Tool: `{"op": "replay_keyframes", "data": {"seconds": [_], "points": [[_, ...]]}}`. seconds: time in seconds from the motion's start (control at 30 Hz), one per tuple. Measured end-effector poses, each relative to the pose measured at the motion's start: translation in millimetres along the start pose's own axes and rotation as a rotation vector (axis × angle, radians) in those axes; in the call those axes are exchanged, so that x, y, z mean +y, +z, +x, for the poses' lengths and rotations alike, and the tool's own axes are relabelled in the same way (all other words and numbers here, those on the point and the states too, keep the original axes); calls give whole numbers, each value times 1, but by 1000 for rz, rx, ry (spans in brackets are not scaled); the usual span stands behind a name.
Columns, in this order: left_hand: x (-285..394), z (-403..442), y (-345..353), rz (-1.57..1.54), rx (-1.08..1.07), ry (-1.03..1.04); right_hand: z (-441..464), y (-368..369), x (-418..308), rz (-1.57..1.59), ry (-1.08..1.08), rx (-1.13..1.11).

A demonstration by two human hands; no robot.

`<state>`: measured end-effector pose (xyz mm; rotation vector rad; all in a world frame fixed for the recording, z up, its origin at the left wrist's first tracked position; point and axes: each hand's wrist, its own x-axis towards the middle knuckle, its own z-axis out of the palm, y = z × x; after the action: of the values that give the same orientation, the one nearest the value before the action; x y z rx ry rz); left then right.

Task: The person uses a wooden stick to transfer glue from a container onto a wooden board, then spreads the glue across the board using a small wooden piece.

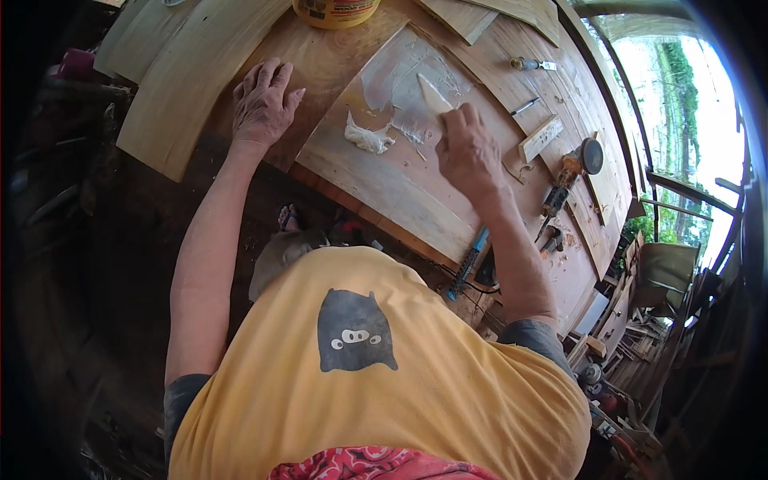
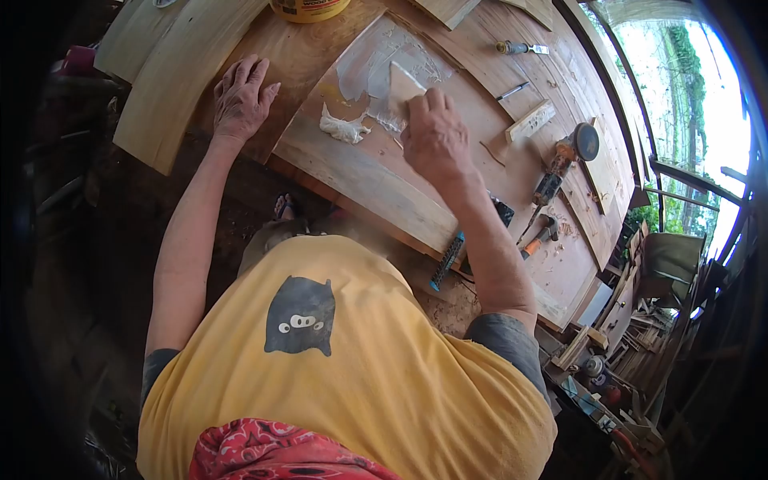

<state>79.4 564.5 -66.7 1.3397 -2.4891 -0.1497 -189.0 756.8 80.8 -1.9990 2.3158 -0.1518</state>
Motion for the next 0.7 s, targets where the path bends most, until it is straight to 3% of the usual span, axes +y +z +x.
{"op": "replay_keyframes", "data": {"seconds": [0.03, 0.27, 0.47, 0.57, 0.7], "points": [[-1, 0, 1, 4, 3, 4, 11, -1, 18, -19, 9, 71], [-1, -1, 4, 22, 21, 9, 83, 10, 103, -77, 146, -73], [-1, -1, 1, -4, 21, 10, 96, 25, 82, 21, -20, -144], [-2, -1, 2, -30, 38, 8, 77, -4, 61, 122, -96, -231], [-5, -2, 3, -38, 42, 1, 106, 10, 107, 127, -126, 4]]}}
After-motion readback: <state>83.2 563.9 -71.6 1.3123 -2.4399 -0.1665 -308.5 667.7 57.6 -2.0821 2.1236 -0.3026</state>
